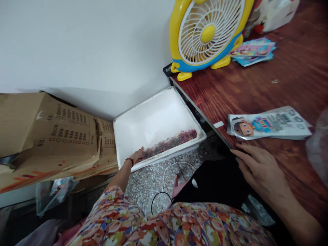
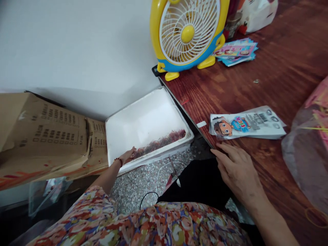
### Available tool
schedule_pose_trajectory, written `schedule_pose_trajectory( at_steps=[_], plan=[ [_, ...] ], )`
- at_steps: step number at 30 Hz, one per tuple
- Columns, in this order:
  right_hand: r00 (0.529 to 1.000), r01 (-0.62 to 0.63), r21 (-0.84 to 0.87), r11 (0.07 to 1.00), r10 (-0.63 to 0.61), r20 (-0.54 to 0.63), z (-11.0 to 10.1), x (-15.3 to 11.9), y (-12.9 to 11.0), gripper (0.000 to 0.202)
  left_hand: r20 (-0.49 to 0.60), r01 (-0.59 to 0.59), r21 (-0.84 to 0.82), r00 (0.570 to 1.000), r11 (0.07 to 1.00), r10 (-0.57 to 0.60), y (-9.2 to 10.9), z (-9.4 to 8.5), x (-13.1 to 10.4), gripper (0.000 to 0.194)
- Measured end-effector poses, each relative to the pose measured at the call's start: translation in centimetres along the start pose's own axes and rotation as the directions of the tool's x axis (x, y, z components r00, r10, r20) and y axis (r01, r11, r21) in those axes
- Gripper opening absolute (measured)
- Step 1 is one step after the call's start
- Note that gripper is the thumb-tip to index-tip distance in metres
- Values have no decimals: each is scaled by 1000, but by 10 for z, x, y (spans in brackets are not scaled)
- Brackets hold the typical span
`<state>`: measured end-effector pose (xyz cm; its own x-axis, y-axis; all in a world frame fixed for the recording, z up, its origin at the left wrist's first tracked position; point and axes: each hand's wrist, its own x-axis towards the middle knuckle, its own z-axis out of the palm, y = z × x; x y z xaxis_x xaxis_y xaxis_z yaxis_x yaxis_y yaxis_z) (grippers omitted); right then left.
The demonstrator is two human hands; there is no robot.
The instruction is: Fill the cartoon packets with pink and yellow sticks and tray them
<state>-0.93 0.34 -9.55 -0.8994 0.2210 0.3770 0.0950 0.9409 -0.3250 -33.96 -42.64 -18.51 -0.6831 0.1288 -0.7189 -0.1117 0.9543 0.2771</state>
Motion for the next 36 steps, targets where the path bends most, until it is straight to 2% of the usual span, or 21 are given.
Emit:
schedule_pose_trajectory(
  at_steps=[4,7,10,12,15,16,18,19,20,21,22,23,26,28,31,33,36],
  plan=[
    [1000,4,16,1000,-5,5,1,-1,1,29,-37,103,1,994,995,-103,6,-8,3,44],
    [1000,-18,32,999,17,2,4,-2,3,30,-135,84,31,988,996,-79,19,-19,1,35],
    [999,-23,80,997,25,-33,5,-3,2,29,-287,-51,67,955,996,68,55,-22,-5,33],
    [995,-45,141,989,56,-78,1,-1,-3,29,-384,-201,87,897,976,219,98,-14,-12,37],
    [973,-111,265,958,159,-167,-9,1,-12,27,-451,-479,116,755,870,475,187,16,-38,41],
    [964,-135,296,945,195,-182,-13,1,-16,27,-448,-589,131,682,797,578,221,30,-53,38],
    [937,-169,350,921,260,-233,-20,-4,-23,27,-377,-841,198,409,504,831,289,59,-89,31],
    [920,-197,371,907,302,-251,-24,-9,-26,28,-295,-901,229,297,369,908,322,72,-108,29],
    [903,-218,391,894,336,-266,-29,-14,-29,28,-199,-927,259,222,270,955,352,85,-125,28],
    [891,-231,407,884,360,-277,-33,-21,-33,28,-141,-930,295,185,219,973,379,97,-140,29],
    [879,-242,421,874,381,-286,-37,-29,-35,28,-106,-915,344,186,211,977,403,107,-152,30],
    [868,-250,432,867,398,-296,-41,-37,-37,28,-64,-888,404,210,218,976,423,116,-160,33],
    [819,-268,463,845,453,-353,-52,-58,-40,27,46,-803,548,308,233,950,461,131,-168,38],
    [782,-285,484,828,492,-383,-55,-68,-40,26,59,-766,600,333,233,941,470,136,-168,36],
    [752,-300,509,807,529,-394,-53,-78,-39,26,6,-767,594,304,241,953,472,139,-166,32],
    [745,-304,521,798,540,-392,-50,-81,-38,26,-41,-805,530,289,266,956,471,139,-164,27],
    [734,-316,539,781,561,-383,-47,-83,-37,26,-92,-873,357,322,333,942,474,138,-157,19]
  ],
)
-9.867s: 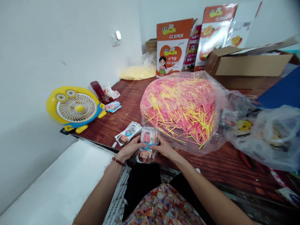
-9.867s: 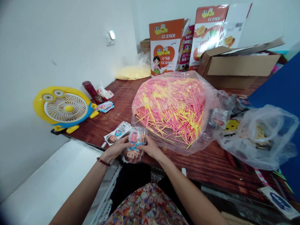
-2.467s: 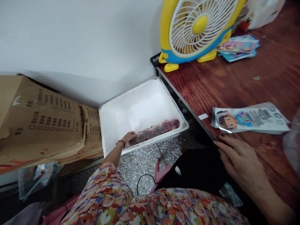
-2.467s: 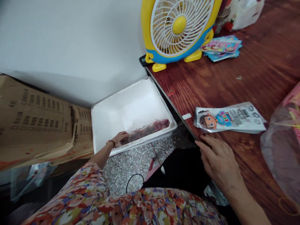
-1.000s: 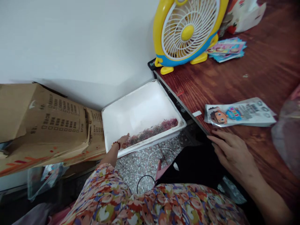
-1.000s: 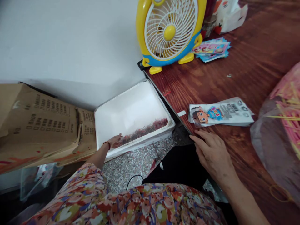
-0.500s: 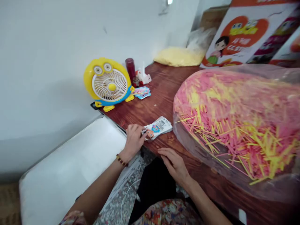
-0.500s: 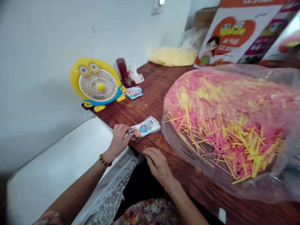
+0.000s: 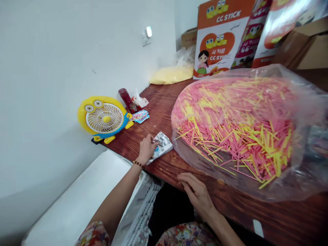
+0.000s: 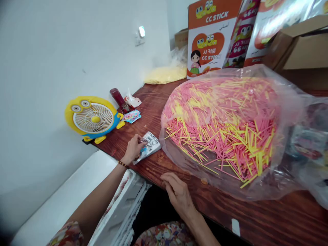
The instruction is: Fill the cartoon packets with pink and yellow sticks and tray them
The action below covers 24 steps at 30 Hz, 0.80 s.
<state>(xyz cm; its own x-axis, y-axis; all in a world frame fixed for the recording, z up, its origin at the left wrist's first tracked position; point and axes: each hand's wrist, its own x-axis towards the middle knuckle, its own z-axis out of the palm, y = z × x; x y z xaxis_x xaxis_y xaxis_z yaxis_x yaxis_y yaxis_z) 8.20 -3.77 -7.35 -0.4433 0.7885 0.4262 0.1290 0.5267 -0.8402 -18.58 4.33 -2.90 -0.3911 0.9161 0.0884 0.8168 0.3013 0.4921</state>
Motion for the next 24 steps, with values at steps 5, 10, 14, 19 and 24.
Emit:
schedule_pose_trajectory(
  at_steps=[5,10,14,19,24],
  plan=[
    [999,-30,1,1000,30,17,1,-2,3,26,46,30,-134,999,991,-24,-9,1,10,20],
    [998,-37,-10,999,37,41,4,-5,6,27,56,45,-177,998,983,-35,-13,-5,10,18],
    [996,-44,-38,998,47,71,5,-6,6,26,13,42,-179,999,983,-41,-17,-8,10,22],
    [987,-134,40,990,130,92,3,-6,4,24,-34,21,-210,999,978,-28,-15,-20,8,16],
    [934,-348,257,902,358,9,-22,19,-3,21,131,-53,-356,986,933,106,15,-42,-23,13]
  ],
)
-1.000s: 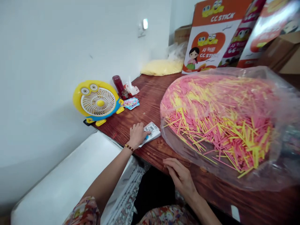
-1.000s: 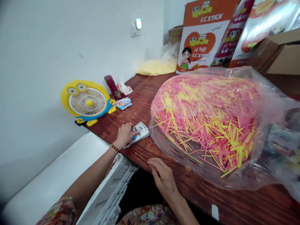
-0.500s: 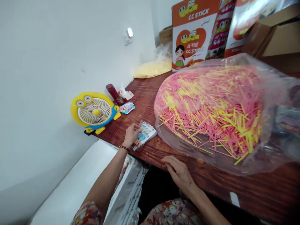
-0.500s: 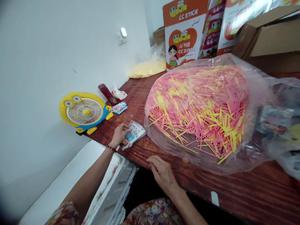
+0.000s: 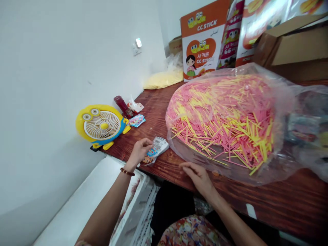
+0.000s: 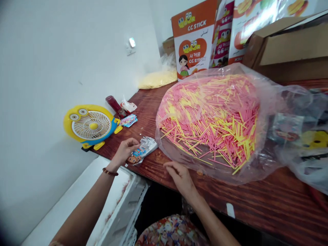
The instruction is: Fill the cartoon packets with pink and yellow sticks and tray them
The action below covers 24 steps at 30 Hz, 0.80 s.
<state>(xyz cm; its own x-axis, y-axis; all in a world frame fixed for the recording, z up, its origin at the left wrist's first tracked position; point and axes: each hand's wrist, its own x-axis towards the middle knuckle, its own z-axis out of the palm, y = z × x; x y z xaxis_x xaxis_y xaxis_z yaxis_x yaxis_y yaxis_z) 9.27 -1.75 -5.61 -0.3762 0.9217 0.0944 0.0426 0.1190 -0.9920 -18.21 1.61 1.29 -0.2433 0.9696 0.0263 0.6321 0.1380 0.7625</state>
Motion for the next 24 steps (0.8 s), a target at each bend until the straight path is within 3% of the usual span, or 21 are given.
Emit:
schedule_pose_trajectory(
  at_steps=[3,6,12,18,24],
  plan=[
    [996,42,72,997,-36,-79,-16,22,-23,27,304,-25,-222,948,975,94,31,13,-27,17],
    [1000,16,64,998,-16,12,-27,35,-37,22,437,-43,-264,885,964,159,53,37,-48,16],
    [997,42,-156,987,-31,76,-44,19,-31,12,459,-69,-259,869,963,186,58,76,-69,24],
    [990,54,-285,957,-15,138,-55,3,-26,18,508,-56,-161,851,985,131,59,84,-81,27],
    [972,84,-362,928,4,236,-69,2,-26,35,525,-22,-178,844,984,114,58,91,-87,34]
  ],
)
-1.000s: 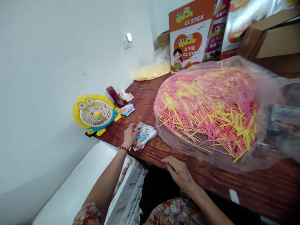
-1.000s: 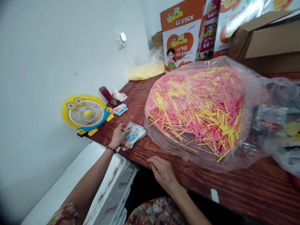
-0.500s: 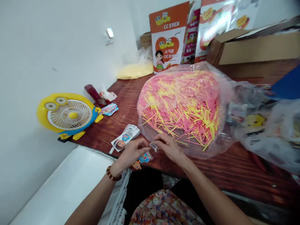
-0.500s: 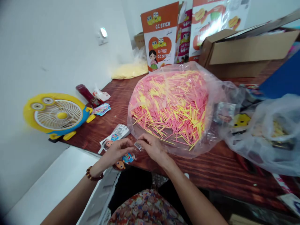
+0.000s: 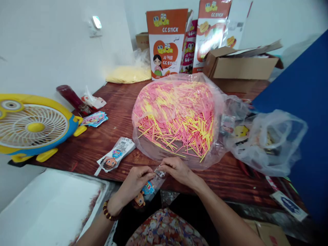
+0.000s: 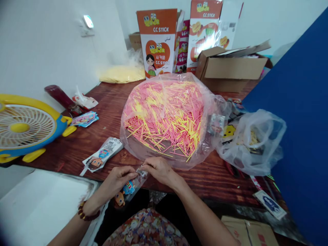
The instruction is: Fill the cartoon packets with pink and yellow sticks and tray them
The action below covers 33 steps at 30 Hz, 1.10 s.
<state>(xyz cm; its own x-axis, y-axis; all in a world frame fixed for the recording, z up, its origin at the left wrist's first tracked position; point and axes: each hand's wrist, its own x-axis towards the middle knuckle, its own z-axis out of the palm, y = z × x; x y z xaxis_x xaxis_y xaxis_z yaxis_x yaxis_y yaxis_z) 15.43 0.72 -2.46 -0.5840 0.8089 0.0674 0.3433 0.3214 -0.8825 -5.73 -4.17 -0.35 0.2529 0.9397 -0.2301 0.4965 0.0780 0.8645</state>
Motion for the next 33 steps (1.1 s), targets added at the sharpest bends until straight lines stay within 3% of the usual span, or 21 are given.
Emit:
schedule_pose_trajectory(
  at_steps=[2,4,5,7,10,14,18,25,33],
  plan=[
    [999,-36,-29,999,34,-39,-17,4,8,38,-36,-13,-19,999,1000,13,-2,3,-1,33],
    [969,-132,-96,987,107,-224,-42,15,20,36,-84,-20,-41,996,999,17,-3,7,-2,33],
    [923,-214,-163,963,145,-355,-56,22,27,33,-105,-17,-57,994,998,11,-4,10,-4,33],
    [838,-410,-324,852,213,-502,-81,39,40,24,-125,4,-101,992,995,-17,-5,18,-7,34],
    [785,-580,-506,639,270,-558,-102,63,49,27,-122,40,-169,991,985,-62,-8,34,-11,35],
    [778,-619,-604,502,285,-560,-96,85,49,31,-133,41,-187,989,981,-67,-13,48,-16,36],
    [786,-610,-644,462,250,-565,-81,100,50,37,-138,48,-178,988,983,-73,-19,46,-18,35],
    [755,-655,-635,409,325,-569,-69,122,54,36,-159,47,-169,984,985,-74,-27,42,-18,34],
    [754,-657,-576,486,412,-512,-82,117,61,31,-158,55,-167,984,984,-82,-29,43,-20,35]
  ],
)
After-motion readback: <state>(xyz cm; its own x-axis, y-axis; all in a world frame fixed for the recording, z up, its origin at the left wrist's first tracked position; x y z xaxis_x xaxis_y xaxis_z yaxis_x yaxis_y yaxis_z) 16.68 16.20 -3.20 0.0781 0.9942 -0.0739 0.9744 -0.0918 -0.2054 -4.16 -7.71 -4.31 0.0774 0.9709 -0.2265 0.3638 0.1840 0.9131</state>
